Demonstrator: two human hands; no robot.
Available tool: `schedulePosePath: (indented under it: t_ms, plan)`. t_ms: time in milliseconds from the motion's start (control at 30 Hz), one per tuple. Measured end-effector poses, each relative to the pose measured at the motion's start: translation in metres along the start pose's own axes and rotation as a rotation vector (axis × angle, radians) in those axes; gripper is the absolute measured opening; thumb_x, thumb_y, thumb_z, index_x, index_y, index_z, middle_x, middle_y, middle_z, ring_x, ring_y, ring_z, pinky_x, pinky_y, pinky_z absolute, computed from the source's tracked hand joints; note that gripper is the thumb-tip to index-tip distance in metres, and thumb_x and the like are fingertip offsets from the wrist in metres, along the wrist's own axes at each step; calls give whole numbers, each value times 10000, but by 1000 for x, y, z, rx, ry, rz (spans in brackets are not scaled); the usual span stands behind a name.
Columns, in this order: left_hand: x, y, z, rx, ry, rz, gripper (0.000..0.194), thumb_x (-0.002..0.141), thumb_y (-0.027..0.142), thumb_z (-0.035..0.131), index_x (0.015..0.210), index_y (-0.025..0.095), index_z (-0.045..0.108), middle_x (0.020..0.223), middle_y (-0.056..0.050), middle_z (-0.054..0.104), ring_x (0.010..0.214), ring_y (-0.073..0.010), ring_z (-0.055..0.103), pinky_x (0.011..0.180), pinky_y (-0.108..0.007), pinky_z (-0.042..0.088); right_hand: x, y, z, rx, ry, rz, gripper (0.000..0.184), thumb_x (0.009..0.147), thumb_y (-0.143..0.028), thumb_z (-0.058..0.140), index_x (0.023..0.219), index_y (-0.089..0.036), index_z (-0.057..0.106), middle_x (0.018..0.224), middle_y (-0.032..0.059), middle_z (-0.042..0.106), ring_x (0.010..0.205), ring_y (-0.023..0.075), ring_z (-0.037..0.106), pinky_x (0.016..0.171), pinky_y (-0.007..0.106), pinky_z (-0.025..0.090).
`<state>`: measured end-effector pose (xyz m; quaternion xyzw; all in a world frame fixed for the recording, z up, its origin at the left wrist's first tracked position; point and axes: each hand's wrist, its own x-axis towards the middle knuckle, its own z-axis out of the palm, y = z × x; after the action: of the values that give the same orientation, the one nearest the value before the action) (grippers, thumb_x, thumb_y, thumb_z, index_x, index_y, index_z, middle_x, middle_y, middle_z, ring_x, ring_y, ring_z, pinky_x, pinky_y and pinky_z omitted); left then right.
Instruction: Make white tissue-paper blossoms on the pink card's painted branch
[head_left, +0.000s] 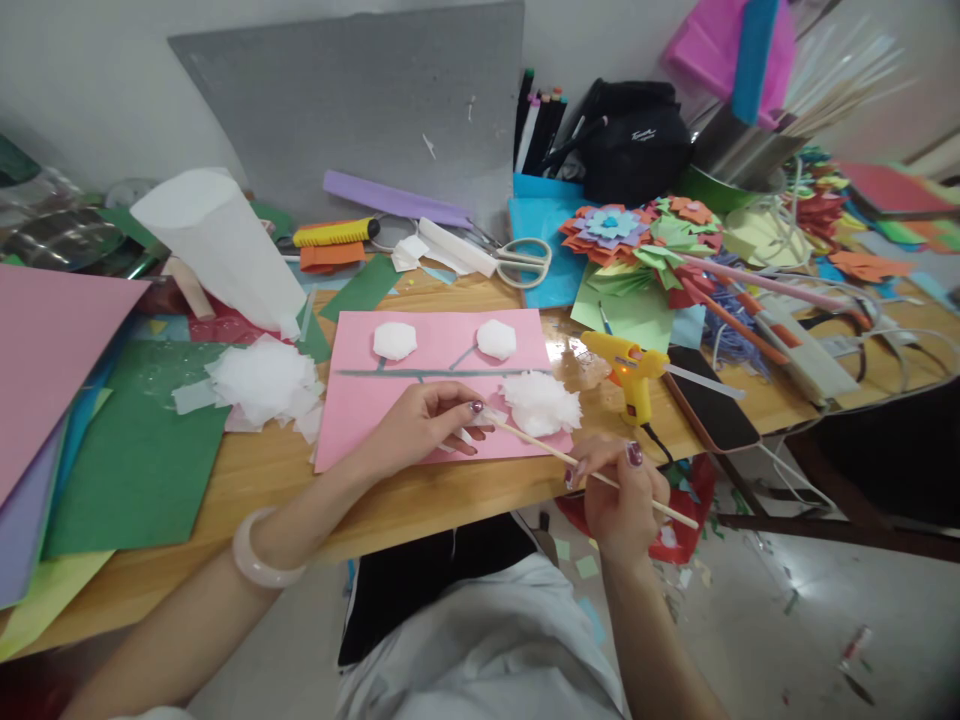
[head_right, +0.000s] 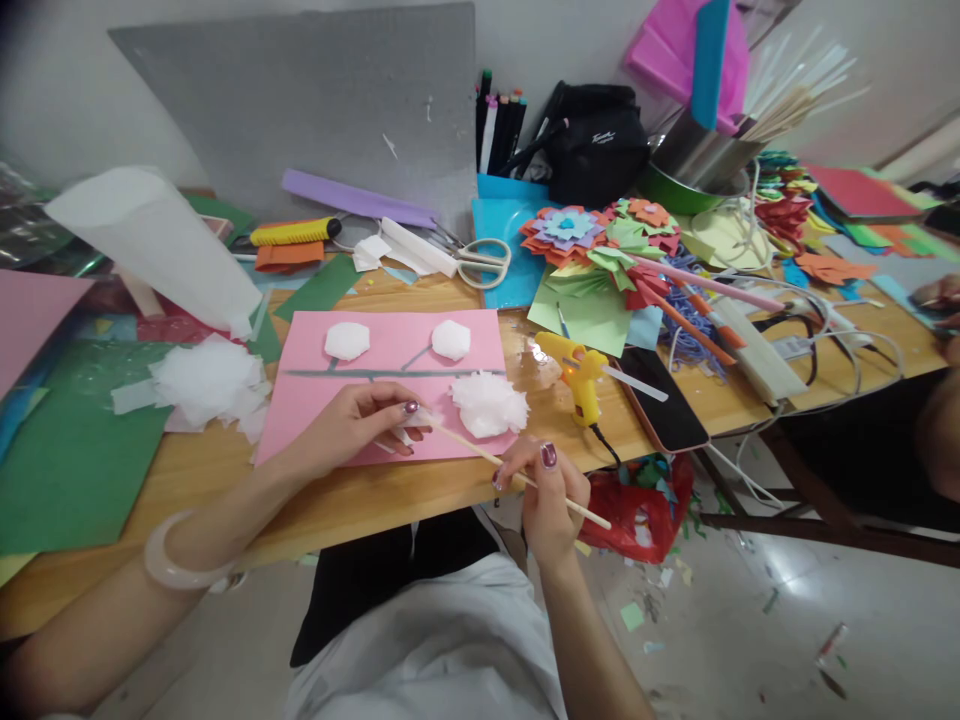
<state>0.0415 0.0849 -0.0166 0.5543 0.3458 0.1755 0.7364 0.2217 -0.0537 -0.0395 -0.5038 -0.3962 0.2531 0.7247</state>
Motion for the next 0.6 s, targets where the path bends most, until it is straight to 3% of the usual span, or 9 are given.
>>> schedulePosePath:
  t_ms: [133, 233, 467, 600]
  plan:
    - [0, -2, -1, -25, -54, 15, 403, 791, 525, 743, 918, 147, 687, 825, -67, 757, 734, -161, 718, 673, -284, 613, -1, 1, -1, 7, 5, 2, 410, 980, -354, 497, 649, -212, 694, 536, 9, 604, 544, 149, 571, 521, 302, 413]
    - [0, -3, -2, -11, -78, 31, 335, 781, 437, 776, 939, 152, 697, 864, -60, 759, 780, -155, 719, 685, -263, 608, 0, 2, -2, 8, 14, -3, 410, 977, -353, 502, 644, -212, 695, 530, 5, 597, 540, 146, 567, 534, 301, 413]
    - [-1, 1, -2, 40, -59, 47, 283, 793, 368, 758, 968, 150, 713, 871, -66, 750, 773, -152, 712, 696, -268, 604, 3, 1, -5, 8, 130, 13, 421, 958, -388, 510, 612, -210, 669, 495, 3, 568, 525, 141, 534, 528, 298, 389]
    - [-1, 2, -1, 60, -42, 49, 260, 794, 356, 755, 957, 157, 719, 868, -47, 732, 771, -136, 698, 723, -265, 599, 4, 1, -5, 35, 104, 45, 427, 952, -409, 515, 597, -216, 655, 480, -8, 538, 499, 140, 536, 513, 298, 393]
